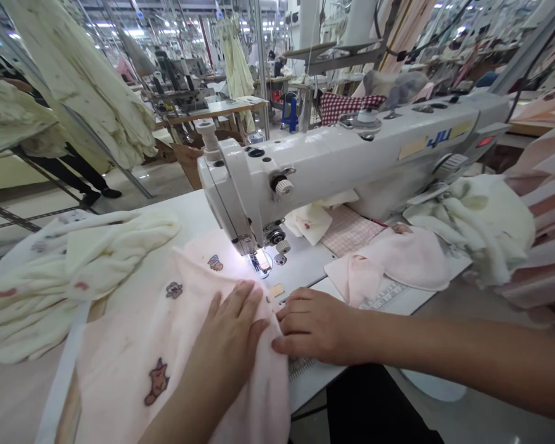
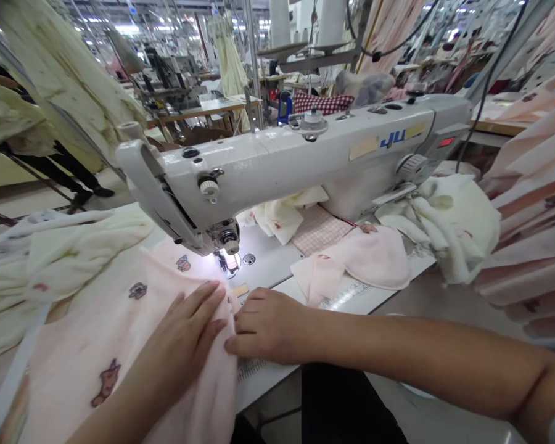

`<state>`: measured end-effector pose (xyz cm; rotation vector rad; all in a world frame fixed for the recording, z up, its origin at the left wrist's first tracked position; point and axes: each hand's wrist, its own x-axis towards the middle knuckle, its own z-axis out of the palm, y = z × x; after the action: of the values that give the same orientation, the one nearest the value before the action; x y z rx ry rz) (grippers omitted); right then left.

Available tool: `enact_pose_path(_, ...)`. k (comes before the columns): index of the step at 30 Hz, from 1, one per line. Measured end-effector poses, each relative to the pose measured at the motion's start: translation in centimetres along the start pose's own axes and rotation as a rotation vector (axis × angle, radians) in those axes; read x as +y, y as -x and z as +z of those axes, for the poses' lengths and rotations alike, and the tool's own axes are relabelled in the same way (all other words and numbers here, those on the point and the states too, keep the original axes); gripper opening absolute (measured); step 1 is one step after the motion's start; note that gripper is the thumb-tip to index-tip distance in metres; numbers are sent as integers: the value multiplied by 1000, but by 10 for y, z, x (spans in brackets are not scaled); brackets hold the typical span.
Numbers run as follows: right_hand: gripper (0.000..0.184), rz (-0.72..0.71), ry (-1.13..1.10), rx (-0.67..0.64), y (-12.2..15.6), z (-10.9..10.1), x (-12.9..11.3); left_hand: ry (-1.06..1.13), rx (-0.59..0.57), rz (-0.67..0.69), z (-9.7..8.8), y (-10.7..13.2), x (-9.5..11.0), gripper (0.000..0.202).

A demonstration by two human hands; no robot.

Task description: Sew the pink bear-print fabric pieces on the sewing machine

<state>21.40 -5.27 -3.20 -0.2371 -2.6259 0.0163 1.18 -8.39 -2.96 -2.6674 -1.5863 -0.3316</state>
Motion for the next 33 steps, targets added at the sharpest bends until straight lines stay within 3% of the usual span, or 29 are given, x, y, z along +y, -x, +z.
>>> enact_pose_path(8,24,30,37,40,-2,3,22,77,-63,-6,1,-23,-26,37)
enact_pose_path(16,18,145,-22,36,2,12,16,87,-56,12,5,-25,-33,38)
enact_pose_path(33,20,162,-19,50,-1,12,14,43,-31,46,2,-27,-38,39)
